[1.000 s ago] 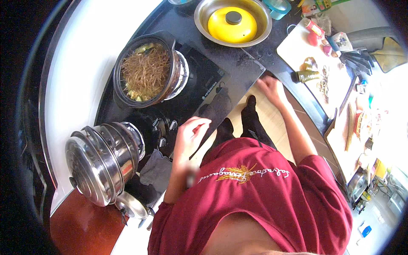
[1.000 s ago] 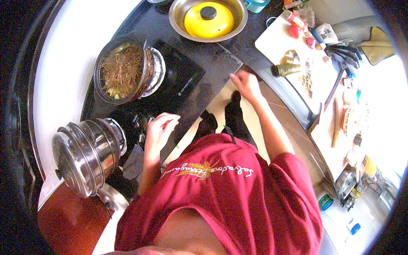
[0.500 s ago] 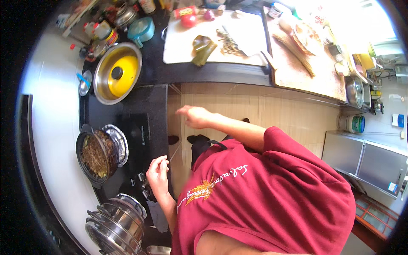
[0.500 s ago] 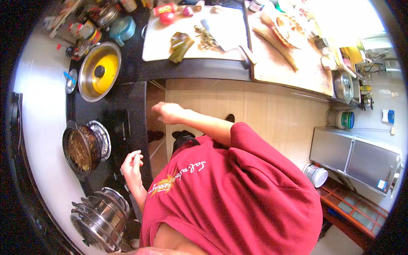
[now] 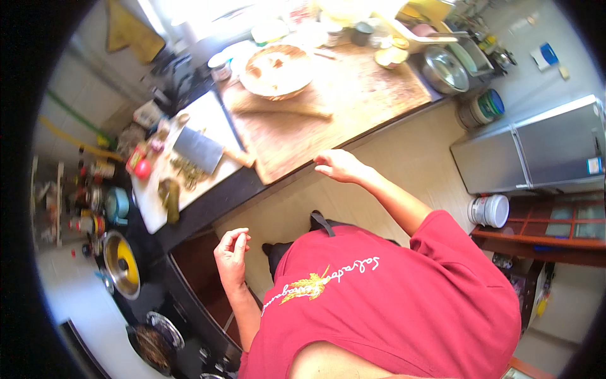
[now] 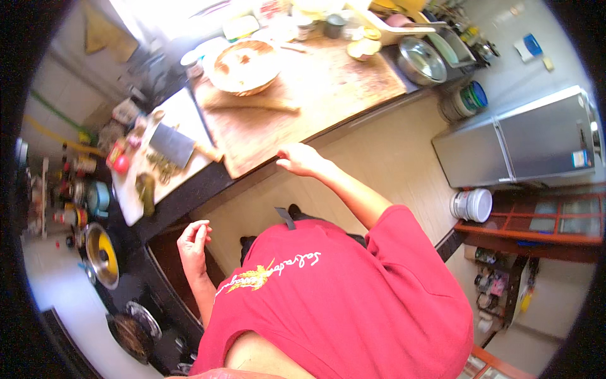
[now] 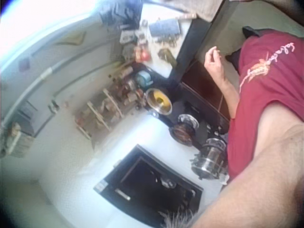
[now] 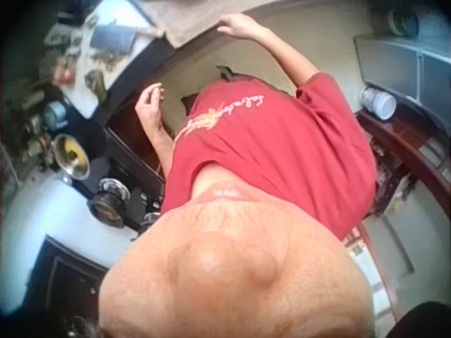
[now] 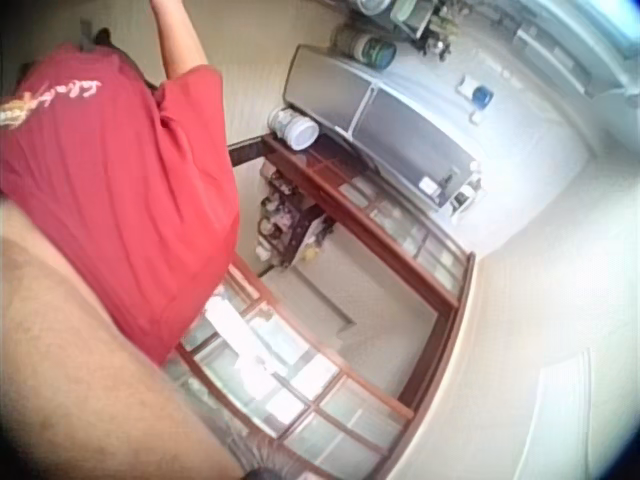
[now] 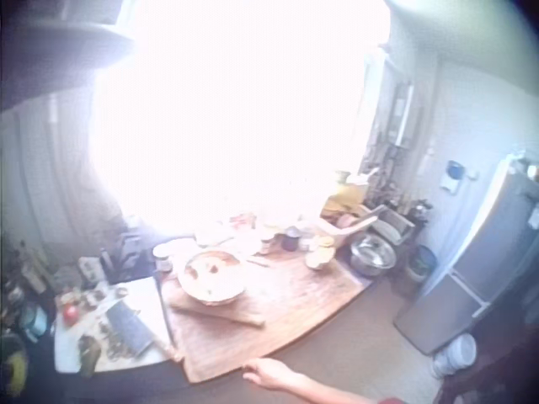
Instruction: The person slices a green vegetable on a cutting board using a knife, adds the pieces to a pot on a stove, pours water into the pot from a kettle, and stirs the contents with chopsticks.
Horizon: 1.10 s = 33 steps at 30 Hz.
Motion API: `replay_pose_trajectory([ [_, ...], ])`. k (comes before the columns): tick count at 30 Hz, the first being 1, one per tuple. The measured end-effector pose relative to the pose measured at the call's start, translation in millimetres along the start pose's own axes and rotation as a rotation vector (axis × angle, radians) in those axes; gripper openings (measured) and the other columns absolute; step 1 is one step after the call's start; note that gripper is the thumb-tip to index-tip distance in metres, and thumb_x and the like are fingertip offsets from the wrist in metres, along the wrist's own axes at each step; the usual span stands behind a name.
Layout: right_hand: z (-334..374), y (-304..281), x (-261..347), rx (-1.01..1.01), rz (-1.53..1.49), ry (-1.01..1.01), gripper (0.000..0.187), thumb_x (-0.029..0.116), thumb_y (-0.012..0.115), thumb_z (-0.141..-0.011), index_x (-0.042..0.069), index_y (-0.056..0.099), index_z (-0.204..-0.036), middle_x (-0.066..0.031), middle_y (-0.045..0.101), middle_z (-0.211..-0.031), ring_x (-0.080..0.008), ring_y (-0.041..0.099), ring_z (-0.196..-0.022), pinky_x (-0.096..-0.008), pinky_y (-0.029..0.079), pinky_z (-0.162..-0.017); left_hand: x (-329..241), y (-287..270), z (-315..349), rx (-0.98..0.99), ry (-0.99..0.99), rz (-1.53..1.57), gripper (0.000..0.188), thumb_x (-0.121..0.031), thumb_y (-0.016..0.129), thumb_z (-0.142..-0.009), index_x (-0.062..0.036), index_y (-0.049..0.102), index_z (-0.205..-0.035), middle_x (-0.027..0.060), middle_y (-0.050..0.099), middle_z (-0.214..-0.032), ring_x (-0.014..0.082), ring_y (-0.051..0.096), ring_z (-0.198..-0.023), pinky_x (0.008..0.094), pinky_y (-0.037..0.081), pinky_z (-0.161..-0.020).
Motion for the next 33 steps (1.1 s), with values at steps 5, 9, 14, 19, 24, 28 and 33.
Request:
replay_pose_trajectory([
  [5, 61.5, -45.8, -100.7, -0.185, -0.246, 0.285, 0.032, 0.028, 0.06, -0.082, 0.004, 0.061, -0.103, -0.0151, 0.065, -0.098, -0.0288, 0.062, -0.092, -0.0361, 0.049, -0.08, -32.0, 98.4, -67.0, 0.257, 0.018, -0.04, 0.011, -0.005, 0.057, -0.085, -0.0006, 0.065, -0.091, 0.0005, 0.06, -0.078, 0.0055, 0.052, -0.066, 0.0195, 0.042, -0.059],
  [9, 95.3, -30.8, -127.6, -0.023, -0.14, 0.352, 0.033, 0.028, 0.06, -0.082, 0.003, 0.06, -0.104, -0.0158, 0.064, -0.102, -0.0283, 0.061, -0.095, -0.0365, 0.049, -0.082, -30.4, 171.1, -102.7, 0.45, 0.001, -0.043, 0.012, -0.006, 0.058, -0.084, 0.0003, 0.065, -0.091, 0.0011, 0.059, -0.077, 0.0061, 0.052, -0.065, 0.02, 0.041, -0.059],
  [14, 130.5, -49.4, -174.8, 0.018, -0.145, 0.439, 0.035, 0.026, 0.059, -0.082, 0.001, 0.059, -0.106, -0.0163, 0.063, -0.101, -0.0294, 0.06, -0.096, -0.0377, 0.048, -0.083, -32.1, 254.0, -141.4, 0.645, 0.007, -0.027, 0.013, -0.01, 0.06, -0.084, -0.0002, 0.066, -0.091, 0.0008, 0.059, -0.077, 0.0062, 0.051, -0.065, 0.0198, 0.041, -0.059],
  [19, 147.4, -103.0, -230.3, -0.234, -0.267, 0.511, 0.035, 0.028, 0.059, -0.081, 0.002, 0.059, -0.105, -0.0159, 0.063, -0.1, -0.0304, 0.06, -0.095, -0.0379, 0.048, -0.081, -49.3, 328.8, -160.8, 0.782, 0.01, -0.114, 0.015, -0.011, 0.061, -0.084, 0.0006, 0.065, -0.092, 0.0015, 0.062, -0.074, 0.0059, 0.053, -0.065, 0.0192, 0.043, -0.059],
  [24, 192.0, -140.7, -342.6, -0.265, -0.355, 0.616, 0.034, 0.029, 0.06, -0.081, 0.002, 0.061, -0.102, -0.0176, 0.064, -0.099, -0.0303, 0.061, -0.095, -0.0379, 0.048, -0.081, -45.0, 433.6, -183.7, 0.803, -0.002, -0.221, 0.019, -0.016, 0.063, -0.083, 0.0013, 0.065, -0.091, 0.0012, 0.062, -0.072, 0.0069, 0.052, -0.063, 0.0213, 0.043, -0.058],
  [28, 215.5, -232.8, -410.7, -0.432, -0.461, 0.663, 0.026, 0.028, 0.063, -0.08, 0.002, 0.065, -0.085, -0.0131, 0.067, -0.079, -0.0254, 0.064, -0.072, -0.0338, 0.05, -0.068, -46.6, 524.8, -186.6, 0.73, -0.076, -0.151, 0.019, -0.016, 0.063, -0.084, 0.0013, 0.066, -0.093, 0.0019, 0.062, -0.072, 0.0065, 0.053, -0.062, 0.0207, 0.043, -0.057],
  [33, 250.4, -344.3, -540.7, -0.746, -0.648, 0.54, 0.02, 0.021, 0.064, -0.083, 0.001, 0.064, -0.078, -0.0051, 0.066, -0.071, -0.0105, 0.06, -0.066, -0.0271, 0.049, -0.062, -81.1, 650.9, -181.7, 0.728, -0.071, -0.182, 0.02, -0.015, 0.062, -0.084, 0.0003, 0.066, -0.095, 0.0029, 0.064, -0.075, 0.0069, 0.054, -0.063, 0.0211, 0.044, -0.058],
])
Point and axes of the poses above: each hand's wrist, its own z-axis away from the middle knuckle, its own y-axis out of the palm, x = y × z, the point moved 8 cm from there along -z, towards the middle knuckle
